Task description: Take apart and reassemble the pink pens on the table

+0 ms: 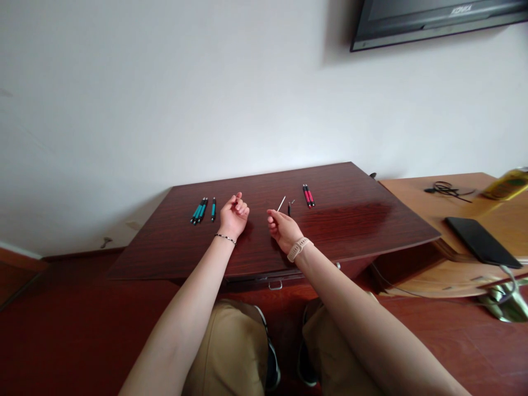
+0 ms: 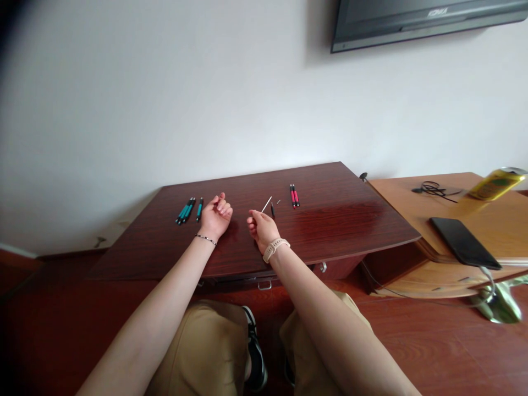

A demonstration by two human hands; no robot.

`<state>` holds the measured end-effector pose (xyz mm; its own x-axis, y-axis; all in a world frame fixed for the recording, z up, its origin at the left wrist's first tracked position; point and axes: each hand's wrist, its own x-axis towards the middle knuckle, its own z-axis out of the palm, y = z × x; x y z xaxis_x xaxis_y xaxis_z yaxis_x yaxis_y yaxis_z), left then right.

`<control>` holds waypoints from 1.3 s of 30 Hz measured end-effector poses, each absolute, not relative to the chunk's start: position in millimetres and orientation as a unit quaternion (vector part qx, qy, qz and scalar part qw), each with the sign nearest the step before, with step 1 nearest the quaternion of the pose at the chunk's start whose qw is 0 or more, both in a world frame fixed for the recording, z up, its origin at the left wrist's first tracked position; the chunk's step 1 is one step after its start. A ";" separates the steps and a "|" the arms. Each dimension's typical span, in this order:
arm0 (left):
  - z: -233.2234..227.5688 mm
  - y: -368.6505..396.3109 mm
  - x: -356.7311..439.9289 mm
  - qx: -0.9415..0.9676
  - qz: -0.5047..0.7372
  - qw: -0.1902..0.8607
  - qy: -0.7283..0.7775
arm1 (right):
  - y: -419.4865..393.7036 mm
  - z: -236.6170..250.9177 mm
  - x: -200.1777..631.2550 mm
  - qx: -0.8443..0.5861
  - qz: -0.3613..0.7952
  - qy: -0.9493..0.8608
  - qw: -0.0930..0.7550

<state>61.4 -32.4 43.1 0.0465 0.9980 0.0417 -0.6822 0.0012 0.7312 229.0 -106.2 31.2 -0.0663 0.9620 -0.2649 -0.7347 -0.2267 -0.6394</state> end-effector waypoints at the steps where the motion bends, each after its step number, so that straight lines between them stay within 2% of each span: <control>1: 43.5 -32.9 62.1 0.305 0.640 0.657 0.256 | -106.3 30.3 229.8 -0.330 0.713 -0.177 0.592; 7: 47.4 -37.0 65.5 0.317 0.643 0.657 0.233 | -110.2 31.5 232.1 -0.310 0.721 -0.236 0.573; 13: 45.7 -37.5 64.8 0.311 0.628 0.686 0.196 | -114.4 39.1 230.3 -0.299 0.747 -0.217 0.553; 20: 41.2 -35.9 69.7 0.382 0.620 0.642 0.240 | -118.3 41.9 227.2 -0.337 0.685 -0.280 0.582; 24: 34.9 -35.5 73.4 0.476 0.632 0.537 0.294 | -117.8 39.4 225.6 -0.339 0.666 -0.325 0.580; 29: 32.7 -41.4 76.3 0.620 0.611 0.240 0.429 | -116.8 33.5 226.5 -0.355 0.653 -0.338 0.577; 31: 33.1 -44.2 76.8 0.649 0.592 0.173 0.446 | -116.2 31.3 227.7 -0.366 0.648 -0.334 0.578; 35: 33.2 -46.5 76.9 0.666 0.572 0.129 0.461 | -114.4 27.8 229.8 -0.390 0.639 -0.314 0.584; 39: 32.6 -45.8 76.4 0.666 0.579 0.138 0.449 | -112.7 25.1 230.7 -0.391 0.632 -0.321 0.588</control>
